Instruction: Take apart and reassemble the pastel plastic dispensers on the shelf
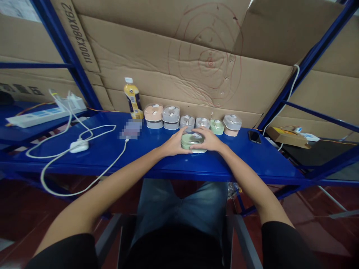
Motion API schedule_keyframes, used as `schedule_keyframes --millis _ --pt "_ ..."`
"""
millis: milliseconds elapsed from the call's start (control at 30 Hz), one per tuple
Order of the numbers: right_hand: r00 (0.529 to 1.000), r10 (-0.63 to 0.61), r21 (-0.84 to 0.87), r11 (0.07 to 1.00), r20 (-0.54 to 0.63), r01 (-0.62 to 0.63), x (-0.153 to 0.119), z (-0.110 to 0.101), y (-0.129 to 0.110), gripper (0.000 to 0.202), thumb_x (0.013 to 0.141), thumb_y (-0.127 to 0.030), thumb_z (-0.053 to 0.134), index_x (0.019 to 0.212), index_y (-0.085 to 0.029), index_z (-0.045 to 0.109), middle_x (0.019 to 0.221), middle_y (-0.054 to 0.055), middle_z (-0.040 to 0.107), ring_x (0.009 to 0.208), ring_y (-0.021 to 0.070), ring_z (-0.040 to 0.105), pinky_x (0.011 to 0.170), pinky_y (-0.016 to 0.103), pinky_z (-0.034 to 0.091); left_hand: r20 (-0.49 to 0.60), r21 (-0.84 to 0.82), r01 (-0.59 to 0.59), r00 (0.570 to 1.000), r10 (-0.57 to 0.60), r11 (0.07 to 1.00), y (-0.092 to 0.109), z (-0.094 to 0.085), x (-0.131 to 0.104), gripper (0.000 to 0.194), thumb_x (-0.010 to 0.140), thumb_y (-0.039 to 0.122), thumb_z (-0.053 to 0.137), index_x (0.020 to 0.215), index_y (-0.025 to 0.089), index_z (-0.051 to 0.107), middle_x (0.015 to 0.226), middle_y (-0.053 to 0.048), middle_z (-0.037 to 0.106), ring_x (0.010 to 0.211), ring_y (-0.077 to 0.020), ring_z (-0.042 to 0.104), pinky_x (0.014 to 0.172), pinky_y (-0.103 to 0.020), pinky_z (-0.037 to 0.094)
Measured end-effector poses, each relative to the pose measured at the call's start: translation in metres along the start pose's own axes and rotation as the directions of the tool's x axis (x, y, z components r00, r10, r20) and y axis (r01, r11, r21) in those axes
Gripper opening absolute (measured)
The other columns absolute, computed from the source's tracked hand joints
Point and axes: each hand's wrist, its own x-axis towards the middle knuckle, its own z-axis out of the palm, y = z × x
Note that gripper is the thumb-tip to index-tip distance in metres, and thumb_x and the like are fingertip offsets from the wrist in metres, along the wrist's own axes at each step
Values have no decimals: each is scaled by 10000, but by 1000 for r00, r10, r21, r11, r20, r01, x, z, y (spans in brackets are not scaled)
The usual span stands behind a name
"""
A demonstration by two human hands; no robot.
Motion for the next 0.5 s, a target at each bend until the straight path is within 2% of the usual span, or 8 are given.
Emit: schedule_keyframes --millis 100,167,333,500 --pt "1000 -20 -24 1000 20 20 1 0 2 904 725 -733 961 1467 -262 750 1291 128 743 1233 385 715 1159 603 553 2 5 -26 1000 26 1000 -1 2 0 1329 706 581 993 1753 196 272 1761 -285 425 1618 -508 472 1306 -688 430" --pt "999 -23 -35 999 43 24 1 1 2 903 740 -730 955 1483 -262 742 1263 122 741 1205 372 715 1140 591 560 12 8 -45 999 45 999 -2 4 0 1323 706 582 987 1751 189 278 1780 -285 396 1652 -514 418 1333 -697 391" --pt "990 -9 -36 999 142 15 -1 2 3 989 771 -713 941 1591 -230 669 1310 151 722 1235 383 706 1148 577 554 78 14 -72 995 70 997 -1 3 0 1201 752 576 936 1723 182 349 1726 -265 479 1615 -506 476 1323 -676 425" --pt "979 -19 36 999 205 11 -5 -1 14 1154 697 -678 992 1680 -253 560 1509 175 690 1378 431 667 1209 632 519 37 17 -43 998 42 999 -4 -6 -1 1205 693 526 979 1697 207 394 1613 -231 605 1510 -496 596 1266 -670 492"
